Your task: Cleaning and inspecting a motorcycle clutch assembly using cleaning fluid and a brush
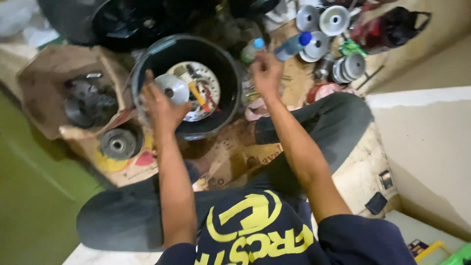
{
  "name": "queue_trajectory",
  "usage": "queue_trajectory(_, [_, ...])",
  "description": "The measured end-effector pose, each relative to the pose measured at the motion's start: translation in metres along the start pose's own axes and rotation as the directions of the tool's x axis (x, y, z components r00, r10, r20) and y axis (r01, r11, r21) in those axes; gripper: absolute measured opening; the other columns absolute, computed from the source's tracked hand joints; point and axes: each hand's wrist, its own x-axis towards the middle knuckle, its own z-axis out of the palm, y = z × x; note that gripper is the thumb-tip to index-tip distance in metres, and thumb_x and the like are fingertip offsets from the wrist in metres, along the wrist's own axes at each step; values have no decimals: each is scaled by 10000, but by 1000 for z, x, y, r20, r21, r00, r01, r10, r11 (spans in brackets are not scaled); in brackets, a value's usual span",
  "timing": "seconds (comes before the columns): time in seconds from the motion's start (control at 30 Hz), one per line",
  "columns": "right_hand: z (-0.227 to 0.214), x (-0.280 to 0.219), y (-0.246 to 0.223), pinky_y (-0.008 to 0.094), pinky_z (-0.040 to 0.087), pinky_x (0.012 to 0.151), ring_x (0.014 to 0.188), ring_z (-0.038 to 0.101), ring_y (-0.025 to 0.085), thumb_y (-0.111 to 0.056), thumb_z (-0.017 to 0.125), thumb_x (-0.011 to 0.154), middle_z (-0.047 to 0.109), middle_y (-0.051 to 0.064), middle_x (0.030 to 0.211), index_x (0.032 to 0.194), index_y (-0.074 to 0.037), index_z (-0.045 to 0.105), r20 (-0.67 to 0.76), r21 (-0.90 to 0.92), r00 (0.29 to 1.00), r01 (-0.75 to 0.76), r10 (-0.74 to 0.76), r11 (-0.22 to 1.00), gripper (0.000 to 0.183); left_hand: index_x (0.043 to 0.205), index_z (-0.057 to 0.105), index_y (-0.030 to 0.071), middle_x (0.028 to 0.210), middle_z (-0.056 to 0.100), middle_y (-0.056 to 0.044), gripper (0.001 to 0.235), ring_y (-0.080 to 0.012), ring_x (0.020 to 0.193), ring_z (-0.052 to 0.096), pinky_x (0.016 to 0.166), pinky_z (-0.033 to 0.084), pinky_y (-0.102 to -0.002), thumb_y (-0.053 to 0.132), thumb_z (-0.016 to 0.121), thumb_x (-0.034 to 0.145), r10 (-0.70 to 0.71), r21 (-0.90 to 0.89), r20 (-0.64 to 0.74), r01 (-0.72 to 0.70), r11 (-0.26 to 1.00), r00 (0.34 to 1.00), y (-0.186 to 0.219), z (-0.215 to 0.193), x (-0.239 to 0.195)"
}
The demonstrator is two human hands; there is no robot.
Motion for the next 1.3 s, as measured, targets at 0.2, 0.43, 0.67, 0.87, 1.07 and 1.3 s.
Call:
queue_trajectory(0.2, [-47,-2,119,420,493,885,1134,581,314,-660,264,878,539,120,1222,1392,-67,382,294,666,108,-736,950,-123,794,1530,202,77,1428,344,-276,1230,-520,1337,301,1001,222,-755,217,917,539,69,-69,46,-66,995,997,34,-4,1])
queue_trajectory(0.43, [-36,61,109,413,465,912,1156,542,259,-804,366,720,489,76,1319,1505,-112,284,484,788,-61,-403,873,-465,1050,1468,323,-5,1378,421,-277,1185,-483,1260,414,1013,306,-662,293,955,511,235,11,-105,-235,972,966,9,26,10])
queue_trajectory(0.67, [-4,64,218,372,547,645,720,613,245,-647,544,644,645,117,819,971,-7,539,485,741,-127,-465,865,-484,719,1412,364,-45,1380,425,-283,1152,-451,1280,417,1100,303,-527,312,977,505,323,-146,-159,-346,927,933,-3,44,19])
queue_trajectory(0.87, [-5,58,184,364,420,518,555,535,255,-618,486,668,552,113,619,767,-28,629,343,810,119,-540,932,-230,615,1513,165,129,1434,373,-182,1092,-325,1323,421,1075,398,-509,135,873,681,94,-900,62,15,436,994,-15,55,11])
queue_trajectory(1.07, [-33,71,86,326,509,576,750,629,274,-487,715,582,631,133,904,1064,-140,556,333,943,476,-168,814,-287,614,1393,454,27,1326,575,-190,646,-330,1201,570,1015,489,-472,257,726,854,207,-899,274,327,-293,939,-79,68,1])
queue_trajectory(1.3, [-67,54,-72,368,518,688,1032,607,294,-310,747,771,625,102,1131,1219,-141,560,311,882,823,-436,475,177,514,1438,364,42,1437,445,-221,830,-392,1317,456,1026,455,-623,369,784,802,272,-811,350,436,-390,896,-55,57,-3])
